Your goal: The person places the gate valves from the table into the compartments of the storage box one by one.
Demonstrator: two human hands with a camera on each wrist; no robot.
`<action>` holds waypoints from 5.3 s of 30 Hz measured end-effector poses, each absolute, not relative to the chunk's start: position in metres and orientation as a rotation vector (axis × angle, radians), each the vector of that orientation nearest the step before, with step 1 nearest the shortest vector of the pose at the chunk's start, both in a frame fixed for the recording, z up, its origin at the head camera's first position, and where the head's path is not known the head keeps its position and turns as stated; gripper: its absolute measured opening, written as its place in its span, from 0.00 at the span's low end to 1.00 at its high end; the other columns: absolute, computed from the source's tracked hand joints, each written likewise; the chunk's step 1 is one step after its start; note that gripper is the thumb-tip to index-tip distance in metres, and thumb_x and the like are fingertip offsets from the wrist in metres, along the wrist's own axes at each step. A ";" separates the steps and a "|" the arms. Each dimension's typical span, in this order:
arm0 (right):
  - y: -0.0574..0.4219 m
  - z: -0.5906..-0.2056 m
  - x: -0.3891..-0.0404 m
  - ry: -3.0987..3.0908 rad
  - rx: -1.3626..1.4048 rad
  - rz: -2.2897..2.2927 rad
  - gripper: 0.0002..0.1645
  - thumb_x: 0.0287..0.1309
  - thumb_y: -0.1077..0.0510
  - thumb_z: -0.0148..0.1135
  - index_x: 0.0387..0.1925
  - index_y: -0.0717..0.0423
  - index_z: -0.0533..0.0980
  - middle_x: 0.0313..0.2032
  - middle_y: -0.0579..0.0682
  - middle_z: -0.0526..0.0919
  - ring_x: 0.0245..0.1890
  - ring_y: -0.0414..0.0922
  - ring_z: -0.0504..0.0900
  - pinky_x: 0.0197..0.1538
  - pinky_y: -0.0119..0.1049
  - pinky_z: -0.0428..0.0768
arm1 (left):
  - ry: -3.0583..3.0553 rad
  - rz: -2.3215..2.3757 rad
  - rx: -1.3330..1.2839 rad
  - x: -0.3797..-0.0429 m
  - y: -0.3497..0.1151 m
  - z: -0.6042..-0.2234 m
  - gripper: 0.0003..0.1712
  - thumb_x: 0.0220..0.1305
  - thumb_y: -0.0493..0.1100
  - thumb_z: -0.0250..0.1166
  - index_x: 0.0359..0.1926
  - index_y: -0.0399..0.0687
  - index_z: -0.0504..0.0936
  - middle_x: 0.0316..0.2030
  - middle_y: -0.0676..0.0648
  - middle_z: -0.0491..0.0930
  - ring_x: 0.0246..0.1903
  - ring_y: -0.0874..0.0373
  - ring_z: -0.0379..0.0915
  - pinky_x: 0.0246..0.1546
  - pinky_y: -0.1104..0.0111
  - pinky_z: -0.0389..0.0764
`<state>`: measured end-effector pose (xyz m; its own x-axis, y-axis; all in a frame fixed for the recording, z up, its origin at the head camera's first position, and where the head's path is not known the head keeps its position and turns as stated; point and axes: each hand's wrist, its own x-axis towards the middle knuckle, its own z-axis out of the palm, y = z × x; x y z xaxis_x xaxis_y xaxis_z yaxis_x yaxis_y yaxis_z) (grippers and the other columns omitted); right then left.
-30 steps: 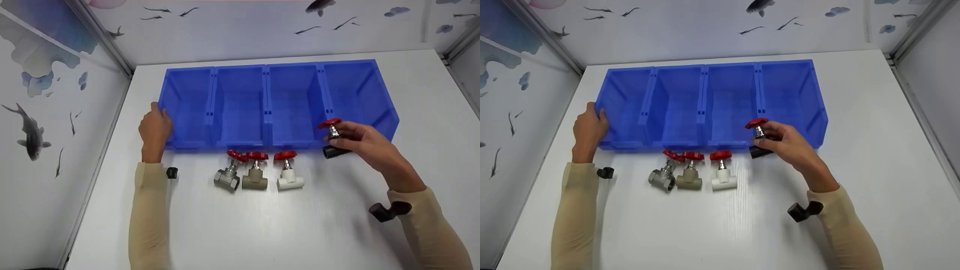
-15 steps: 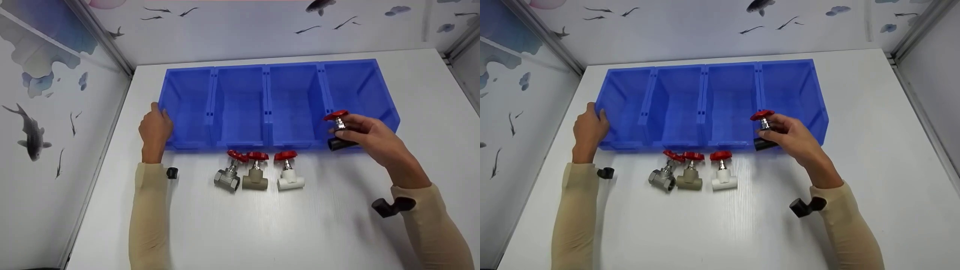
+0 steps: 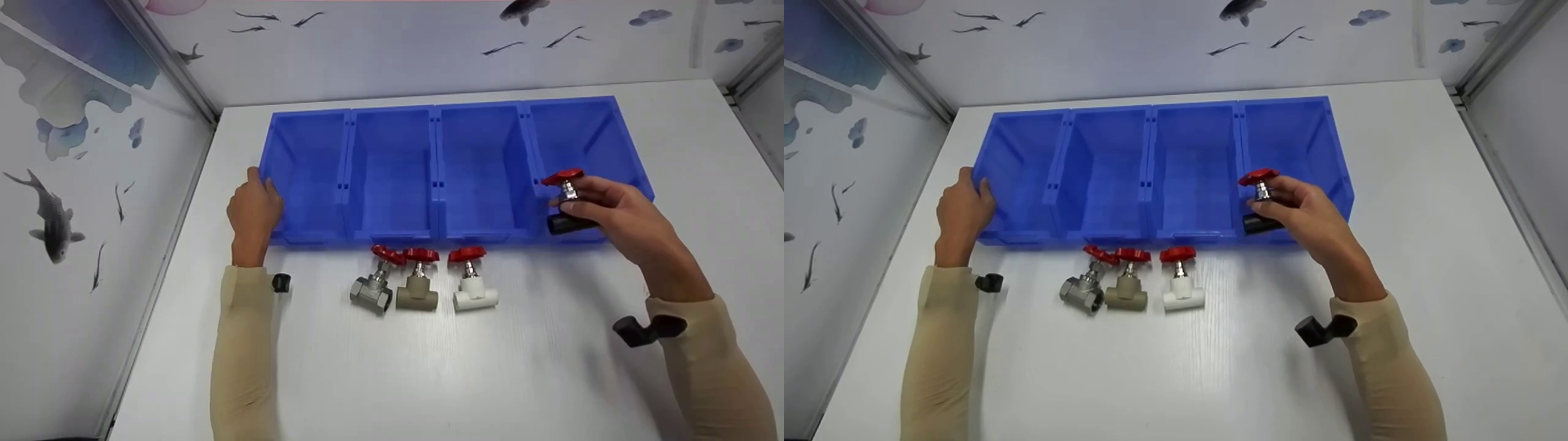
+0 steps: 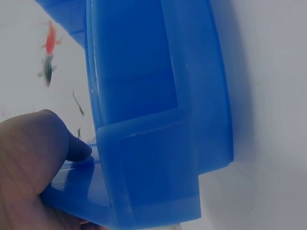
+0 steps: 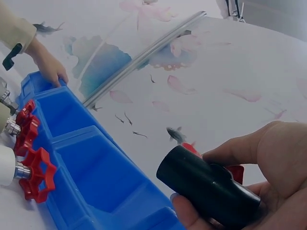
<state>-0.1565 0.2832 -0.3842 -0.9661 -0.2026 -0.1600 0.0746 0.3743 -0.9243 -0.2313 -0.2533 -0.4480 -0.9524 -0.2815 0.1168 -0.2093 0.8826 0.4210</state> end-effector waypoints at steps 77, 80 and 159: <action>0.304 -0.437 -0.227 2.305 0.351 -1.537 0.45 0.64 0.40 0.62 0.74 0.56 0.59 0.67 0.54 0.63 0.55 0.45 0.68 0.57 0.37 0.70 | -2.860 -0.596 0.389 -0.231 -0.252 -0.449 0.25 0.77 0.45 0.46 0.66 0.33 0.66 0.48 0.26 0.80 0.45 0.30 0.79 0.43 0.41 0.78; 0.304 -0.437 -0.227 2.332 0.344 -1.518 0.44 0.65 0.40 0.61 0.73 0.56 0.60 0.67 0.55 0.63 0.56 0.45 0.68 0.57 0.37 0.69 | -2.862 -0.599 0.387 -0.232 -0.253 -0.449 0.25 0.77 0.45 0.46 0.66 0.33 0.66 0.48 0.26 0.80 0.45 0.30 0.79 0.43 0.41 0.78; 0.307 -0.461 -0.240 2.403 0.293 -1.379 0.41 0.68 0.43 0.56 0.73 0.62 0.59 0.69 0.64 0.58 0.61 0.54 0.61 0.56 0.40 0.67 | -2.896 -0.614 0.384 -0.232 -0.254 -0.449 0.26 0.78 0.45 0.44 0.67 0.33 0.65 0.52 0.27 0.79 0.48 0.30 0.78 0.46 0.42 0.78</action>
<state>-0.2396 0.3069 -0.4610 -0.9160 0.0032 -0.4012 0.3480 0.5038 -0.7906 -0.2319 -0.2538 -0.4489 -0.9550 -0.2800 0.0982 -0.2161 0.8831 0.4165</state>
